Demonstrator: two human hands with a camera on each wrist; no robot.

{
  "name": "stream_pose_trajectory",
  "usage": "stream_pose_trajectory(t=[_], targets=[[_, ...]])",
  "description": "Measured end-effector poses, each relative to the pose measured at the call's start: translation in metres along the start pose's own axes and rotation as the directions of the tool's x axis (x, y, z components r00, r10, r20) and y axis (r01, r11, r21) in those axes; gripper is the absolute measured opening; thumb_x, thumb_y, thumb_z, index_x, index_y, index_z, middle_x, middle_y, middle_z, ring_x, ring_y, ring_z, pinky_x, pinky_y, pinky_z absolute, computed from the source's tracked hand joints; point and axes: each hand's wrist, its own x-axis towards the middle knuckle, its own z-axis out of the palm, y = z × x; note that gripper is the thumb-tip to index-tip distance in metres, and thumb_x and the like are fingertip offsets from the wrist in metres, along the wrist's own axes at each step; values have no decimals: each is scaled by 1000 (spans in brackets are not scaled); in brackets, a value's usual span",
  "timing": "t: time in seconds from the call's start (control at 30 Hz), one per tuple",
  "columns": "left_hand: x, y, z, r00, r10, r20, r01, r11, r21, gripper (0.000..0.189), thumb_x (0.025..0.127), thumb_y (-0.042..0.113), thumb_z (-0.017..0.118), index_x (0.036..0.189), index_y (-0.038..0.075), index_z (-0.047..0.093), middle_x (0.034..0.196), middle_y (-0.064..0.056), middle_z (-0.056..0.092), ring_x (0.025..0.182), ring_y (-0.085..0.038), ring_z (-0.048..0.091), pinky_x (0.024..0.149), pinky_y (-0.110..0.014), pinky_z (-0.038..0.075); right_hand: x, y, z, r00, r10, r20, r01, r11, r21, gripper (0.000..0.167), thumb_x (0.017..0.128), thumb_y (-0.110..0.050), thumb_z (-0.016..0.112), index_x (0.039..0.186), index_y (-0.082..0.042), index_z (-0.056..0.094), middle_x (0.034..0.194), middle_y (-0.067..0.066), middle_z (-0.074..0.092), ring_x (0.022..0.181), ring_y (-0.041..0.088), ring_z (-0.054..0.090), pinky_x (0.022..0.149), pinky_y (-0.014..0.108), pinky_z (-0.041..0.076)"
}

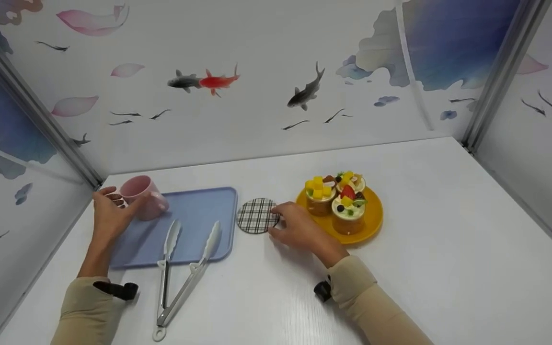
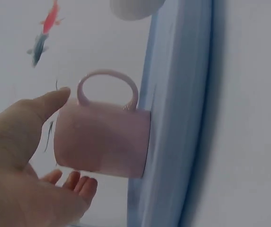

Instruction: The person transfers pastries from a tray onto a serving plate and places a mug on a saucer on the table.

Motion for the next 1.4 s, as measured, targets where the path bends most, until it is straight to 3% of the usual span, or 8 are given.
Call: stream_pose_trajectory(t=[0.1, 0.33, 0.43, 0.6, 0.8, 1.03, 1.2, 1.4], targets=[[-10, 10, 10, 996, -36, -81, 37, 999, 13, 73, 94, 40, 83, 135, -3, 41, 128, -24, 51, 116, -32, 53, 93, -40, 49, 0, 1, -1, 1000, -30, -5, 30, 1000, -5, 47, 101, -16, 77, 142, 1, 65, 144, 21, 67, 136, 39, 64, 114, 56, 52], [-22, 27, 16, 993, -8, -114, 13, 999, 48, 30, 101, 28, 75, 110, 0, 78, 105, -20, 79, 93, -27, 74, 66, -16, 50, -1, 4, -2, 999, -49, -11, 49, 999, -9, 46, 100, -14, 77, 141, 2, 65, 144, 22, 68, 135, 41, 64, 113, 57, 53], [-23, 29, 17, 996, -14, -84, 19, 998, 62, 29, 101, 27, 74, 109, 1, 83, 104, -19, 82, 91, -25, 74, 66, -16, 49, -1, 3, -2, 999, -37, -1, 37, 999, -5, 46, 100, -15, 77, 142, 1, 65, 145, 21, 67, 136, 40, 64, 114, 56, 52], [-26, 30, 25, 997, 8, 75, -13, 998, 64, 33, 102, 24, 73, 123, 0, 80, 115, -19, 81, 104, -29, 77, 82, -27, 59, 0, 2, -1, 998, -69, -11, 69, 997, -26, 47, 100, -15, 78, 141, 4, 65, 143, 23, 68, 134, 41, 64, 113, 56, 53], [-30, 29, 36, 985, 66, 159, -54, 995, -80, 39, 102, 9, 68, 137, -7, 69, 137, -28, 71, 133, -41, 68, 111, -50, 56, 0, 0, -3, 995, -96, -9, 96, 995, -33, 47, 99, -14, 78, 140, 4, 65, 143, 24, 68, 134, 42, 65, 112, 57, 54], [-31, 23, 35, 949, 21, 314, 39, 982, -185, 46, 105, 13, 69, 148, -4, 61, 149, -28, 64, 139, -40, 63, 104, -39, 55, 0, 0, -2, 998, -63, 10, 63, 998, -19, 47, 100, -14, 77, 142, 3, 64, 145, 22, 67, 137, 41, 63, 114, 57, 52], [-29, 16, 33, 952, 6, 307, 46, 986, -161, 33, 108, 21, 68, 133, 0, 70, 135, -22, 71, 124, -30, 68, 94, -30, 55, 1, 2, -1, 998, -53, 17, 53, 999, -3, 47, 100, -15, 77, 142, 2, 64, 145, 21, 67, 137, 41, 63, 114, 57, 52], [-28, 14, 22, 945, 40, 324, -22, 998, -60, 25, 105, 25, 73, 117, 3, 74, 119, -15, 76, 110, -24, 68, 87, -21, 52, 0, 2, -2, 999, -46, 20, 46, 999, -6, 47, 101, -16, 77, 143, 1, 64, 147, 21, 66, 138, 41, 63, 114, 57, 52]])
